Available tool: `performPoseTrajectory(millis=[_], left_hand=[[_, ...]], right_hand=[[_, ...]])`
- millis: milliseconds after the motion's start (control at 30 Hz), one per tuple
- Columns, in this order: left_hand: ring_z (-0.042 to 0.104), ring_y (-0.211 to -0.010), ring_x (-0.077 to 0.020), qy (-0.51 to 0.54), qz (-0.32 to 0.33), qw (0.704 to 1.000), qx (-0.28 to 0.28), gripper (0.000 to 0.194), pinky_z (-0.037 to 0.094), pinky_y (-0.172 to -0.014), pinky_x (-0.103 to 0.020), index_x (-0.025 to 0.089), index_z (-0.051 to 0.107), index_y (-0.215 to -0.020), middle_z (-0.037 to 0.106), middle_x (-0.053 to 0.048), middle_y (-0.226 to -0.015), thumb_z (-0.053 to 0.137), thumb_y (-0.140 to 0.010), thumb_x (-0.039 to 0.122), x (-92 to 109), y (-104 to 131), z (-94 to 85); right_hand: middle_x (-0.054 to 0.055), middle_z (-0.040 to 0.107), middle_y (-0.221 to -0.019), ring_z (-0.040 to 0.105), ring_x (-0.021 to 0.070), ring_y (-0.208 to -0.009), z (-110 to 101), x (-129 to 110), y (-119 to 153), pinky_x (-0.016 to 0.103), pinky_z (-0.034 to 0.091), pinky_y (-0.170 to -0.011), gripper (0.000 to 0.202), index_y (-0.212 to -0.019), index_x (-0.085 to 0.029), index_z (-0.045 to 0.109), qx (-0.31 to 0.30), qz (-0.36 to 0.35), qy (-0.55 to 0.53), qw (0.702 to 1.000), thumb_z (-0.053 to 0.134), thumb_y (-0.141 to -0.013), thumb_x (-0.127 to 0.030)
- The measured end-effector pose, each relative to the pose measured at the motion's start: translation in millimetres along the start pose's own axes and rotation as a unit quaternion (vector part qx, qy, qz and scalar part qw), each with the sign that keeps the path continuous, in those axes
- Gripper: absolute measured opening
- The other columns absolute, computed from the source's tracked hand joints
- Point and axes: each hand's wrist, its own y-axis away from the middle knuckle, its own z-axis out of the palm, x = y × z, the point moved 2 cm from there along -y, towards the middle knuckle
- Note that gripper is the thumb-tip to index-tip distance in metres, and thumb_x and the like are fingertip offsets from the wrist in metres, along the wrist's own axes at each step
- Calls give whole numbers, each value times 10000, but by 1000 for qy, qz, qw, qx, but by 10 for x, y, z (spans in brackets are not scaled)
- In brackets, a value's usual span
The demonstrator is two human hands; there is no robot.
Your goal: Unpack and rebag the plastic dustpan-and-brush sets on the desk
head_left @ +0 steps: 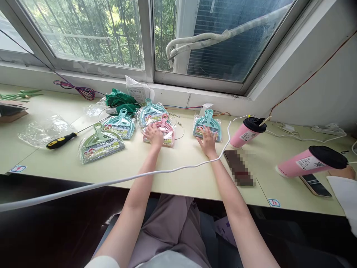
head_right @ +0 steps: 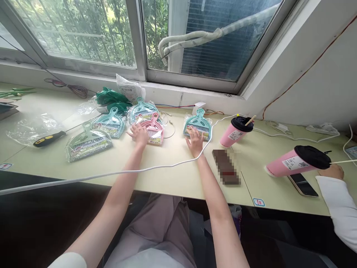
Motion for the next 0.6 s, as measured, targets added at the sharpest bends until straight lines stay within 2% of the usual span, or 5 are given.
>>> performPoseTrajectory(millis=[100, 200, 300, 433, 600], left_hand=[[367, -1447, -407, 18, -99, 994, 36, 521, 252, -1185, -635, 125, 458, -1447, 389, -236, -1557, 474, -960, 310, -289, -186, -93], [433, -1386, -393, 25, -102, 994, 19, 459, 360, -1133, -563, 139, 525, -1367, 442, -229, -1495, 514, -955, 340, -435, -247, -87], [464, -1343, -389, 35, -81, 996, -4, 388, 403, -1105, -509, 144, 591, -1250, 512, -225, -1387, 601, -919, 346, -453, -230, -59], [434, -1348, -392, 34, -61, 997, -20, 283, 403, -1093, -509, 177, 630, -1045, 535, -203, -1350, 699, -848, 367, -430, -220, -51], [586, -1075, -256, 125, -2, 986, -114, 197, 478, -941, -372, 188, 583, -929, 663, -95, -1031, 693, -815, 305, -301, -176, 68]], right_hand=[[85, 570, -1476, 435, 288, -1438, -83, -342, 245, 622, 120, -1244, 391, -1238, -274, 686, -10, -51, -28, 998, 414, -973, -181], [58, 663, -1355, 543, 254, -1327, -63, -604, 423, 587, 183, -1232, 387, -1151, -295, 713, -38, -120, -65, 990, 420, -957, -131], [55, 685, -1321, 576, 216, -1272, 17, -704, 485, 508, 232, -1217, 365, -1186, -279, 687, -60, -165, -94, 980, 417, -979, -146], [51, 675, -1344, 557, 207, -1291, 93, -666, 455, 453, 258, -1195, 341, -1200, -266, 677, -51, -166, -102, 979, 435, -987, -155], [68, 666, -1357, 556, 225, -1280, 64, -683, 417, 431, 317, -1147, 329, -1219, -243, 677, -36, -154, -108, 982, 453, -992, -160]])
